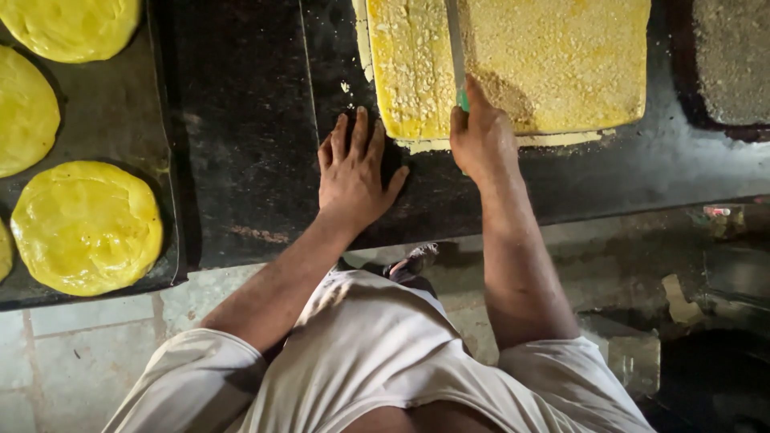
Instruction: Cutting a large sheet of prepared dough into sections using a long knife.
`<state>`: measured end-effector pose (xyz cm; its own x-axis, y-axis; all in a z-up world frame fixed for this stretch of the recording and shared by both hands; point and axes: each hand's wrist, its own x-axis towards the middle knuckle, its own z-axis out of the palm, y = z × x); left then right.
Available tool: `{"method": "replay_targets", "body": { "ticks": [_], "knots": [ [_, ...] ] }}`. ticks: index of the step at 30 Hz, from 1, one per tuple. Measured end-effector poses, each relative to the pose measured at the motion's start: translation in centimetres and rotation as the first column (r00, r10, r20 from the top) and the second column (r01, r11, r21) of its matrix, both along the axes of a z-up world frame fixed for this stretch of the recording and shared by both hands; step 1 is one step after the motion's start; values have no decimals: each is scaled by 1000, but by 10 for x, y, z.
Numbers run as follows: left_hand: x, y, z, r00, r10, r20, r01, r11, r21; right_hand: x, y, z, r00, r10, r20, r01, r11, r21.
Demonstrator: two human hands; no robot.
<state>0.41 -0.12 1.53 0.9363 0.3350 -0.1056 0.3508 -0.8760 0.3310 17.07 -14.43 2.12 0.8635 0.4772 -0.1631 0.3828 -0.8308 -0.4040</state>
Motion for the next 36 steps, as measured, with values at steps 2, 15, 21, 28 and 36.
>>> {"method": "replay_targets", "body": {
  "ticks": [2,15,21,28,36],
  "knots": [
    [0,0,1,1000,-2,-1,2,1000,-2,-5,-4,-1,1000,-12,-10,12,1000,10],
    [-1,-2,3,1000,-5,2,5,1000,9,-39,-24,0,1000,-9,23,8,999,43],
    [-2,-1,-2,1000,-17,13,17,999,40,-54,-31,6,999,-36,-22,37,998,43],
    [-3,-1,-9,999,-24,47,22,999,43,-70,-43,5,998,2,65,-12,987,160],
    [-2,-1,-9,999,-29,33,27,997,67,-83,-52,2,998,-57,-26,60,991,117]
  ]
}}
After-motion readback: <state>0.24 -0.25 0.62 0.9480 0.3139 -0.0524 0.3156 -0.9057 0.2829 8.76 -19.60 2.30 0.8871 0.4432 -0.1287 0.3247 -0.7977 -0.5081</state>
